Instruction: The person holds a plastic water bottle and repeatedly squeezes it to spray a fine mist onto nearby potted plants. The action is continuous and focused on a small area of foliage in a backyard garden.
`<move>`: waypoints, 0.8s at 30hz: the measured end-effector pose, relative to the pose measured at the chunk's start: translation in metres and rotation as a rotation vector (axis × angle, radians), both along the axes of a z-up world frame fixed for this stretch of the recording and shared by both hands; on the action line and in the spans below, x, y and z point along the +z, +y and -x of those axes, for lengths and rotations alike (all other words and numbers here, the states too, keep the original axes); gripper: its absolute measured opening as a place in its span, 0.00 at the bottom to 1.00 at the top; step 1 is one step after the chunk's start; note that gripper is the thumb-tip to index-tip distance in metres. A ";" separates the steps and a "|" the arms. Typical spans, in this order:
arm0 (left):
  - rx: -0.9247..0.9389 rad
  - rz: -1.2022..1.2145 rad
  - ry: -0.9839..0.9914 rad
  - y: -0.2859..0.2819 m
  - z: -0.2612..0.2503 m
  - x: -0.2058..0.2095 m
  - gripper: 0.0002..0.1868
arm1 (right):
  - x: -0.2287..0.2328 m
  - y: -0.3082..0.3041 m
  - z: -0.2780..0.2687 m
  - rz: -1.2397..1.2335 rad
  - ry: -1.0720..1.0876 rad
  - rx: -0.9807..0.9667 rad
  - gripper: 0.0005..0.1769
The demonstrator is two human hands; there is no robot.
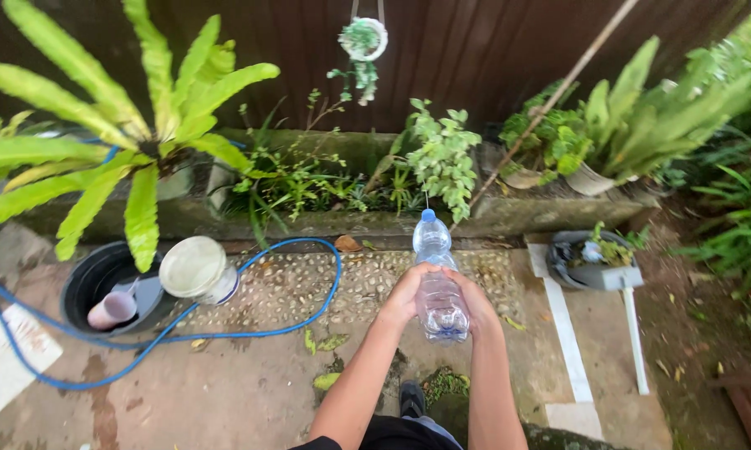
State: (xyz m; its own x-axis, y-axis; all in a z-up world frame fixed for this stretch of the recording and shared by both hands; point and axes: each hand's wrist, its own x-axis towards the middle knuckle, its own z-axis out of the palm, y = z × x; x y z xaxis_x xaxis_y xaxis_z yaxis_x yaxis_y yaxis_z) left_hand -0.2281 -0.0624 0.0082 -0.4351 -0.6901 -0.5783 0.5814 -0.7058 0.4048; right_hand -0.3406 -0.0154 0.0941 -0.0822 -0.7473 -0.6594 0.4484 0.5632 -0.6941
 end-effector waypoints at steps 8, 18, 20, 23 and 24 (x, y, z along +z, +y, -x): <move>-0.091 -0.021 -0.017 0.012 0.024 0.025 0.13 | -0.019 0.008 0.033 0.009 0.014 -0.063 0.20; -0.003 -0.004 -0.028 0.000 -0.018 -0.006 0.15 | -0.010 -0.002 -0.012 -0.006 -0.010 0.030 0.20; 0.043 -0.006 -0.034 0.003 -0.033 -0.006 0.14 | -0.022 -0.011 -0.024 -0.001 -0.007 0.069 0.20; 0.116 0.004 -0.027 -0.002 -0.056 -0.030 0.14 | -0.049 -0.029 -0.042 -0.005 -0.008 0.147 0.20; 0.142 0.016 -0.013 -0.005 -0.063 -0.042 0.14 | -0.059 -0.035 -0.047 -0.016 -0.011 0.185 0.20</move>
